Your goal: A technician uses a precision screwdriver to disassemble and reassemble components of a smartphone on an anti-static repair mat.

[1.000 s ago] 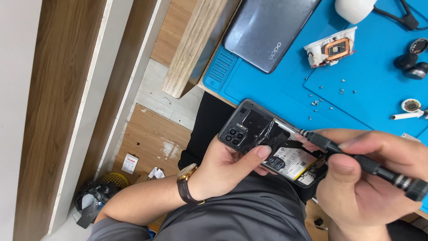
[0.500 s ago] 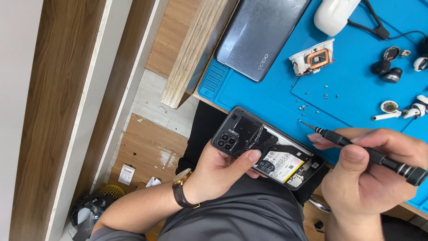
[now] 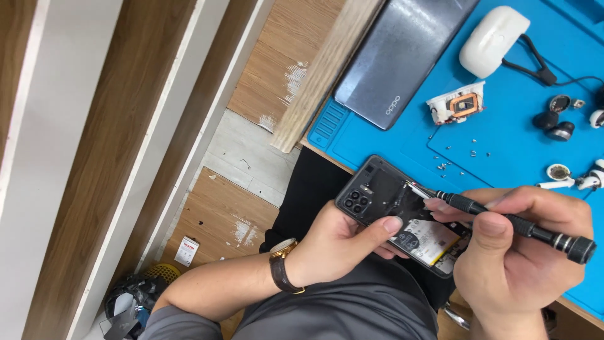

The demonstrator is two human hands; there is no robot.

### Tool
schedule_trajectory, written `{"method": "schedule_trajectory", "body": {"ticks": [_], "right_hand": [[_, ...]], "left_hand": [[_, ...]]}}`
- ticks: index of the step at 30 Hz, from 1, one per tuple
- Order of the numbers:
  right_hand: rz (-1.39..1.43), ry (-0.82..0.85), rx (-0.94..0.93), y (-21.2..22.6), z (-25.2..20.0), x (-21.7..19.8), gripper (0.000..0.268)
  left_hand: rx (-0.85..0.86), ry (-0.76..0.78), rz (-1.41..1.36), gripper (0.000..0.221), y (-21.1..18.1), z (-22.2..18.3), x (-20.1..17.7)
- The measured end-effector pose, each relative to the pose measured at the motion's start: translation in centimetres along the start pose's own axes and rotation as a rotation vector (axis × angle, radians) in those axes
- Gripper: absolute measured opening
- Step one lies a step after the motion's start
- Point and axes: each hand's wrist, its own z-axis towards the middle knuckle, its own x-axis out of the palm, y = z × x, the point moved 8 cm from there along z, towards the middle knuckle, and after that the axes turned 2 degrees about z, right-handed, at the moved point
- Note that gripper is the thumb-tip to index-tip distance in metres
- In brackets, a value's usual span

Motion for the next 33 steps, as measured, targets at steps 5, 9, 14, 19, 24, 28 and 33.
{"method": "schedule_trajectory", "body": {"ticks": [5,9,14,19,24,28,33], "right_hand": [[0.042,-0.015,0.006,0.0,0.4,0.1,0.036],[0.017,-0.006,-0.027,0.2,0.8,-0.1,0.041],[0.038,-0.014,-0.063,0.5,1.1,0.1,0.038],[0.094,0.011,0.000,-1.6,-0.2,0.2,0.035],[-0.040,0.131,0.081,-9.7,0.8,0.8,0.053],[-0.009,0.359,0.245,-34.7,4.8,-4.2,0.025],[-0.047,0.571,0.516,-41.8,7.8,-8.6,0.038]], "left_hand": [[0.164,0.052,0.454,0.029,-3.6,0.5,0.1],[0.326,0.080,0.690,0.039,-4.8,1.0,0.6],[0.284,0.115,0.762,0.044,-5.9,-0.5,-0.7],[0.323,0.047,0.667,0.015,-11.1,-6.1,-6.4],[0.572,-0.410,0.077,0.046,-15.2,-12.0,-18.0],[0.754,-0.581,-0.241,0.064,-17.1,-16.5,-22.5],[0.886,-0.969,-0.237,0.103,-21.6,-21.5,-24.2]]}}
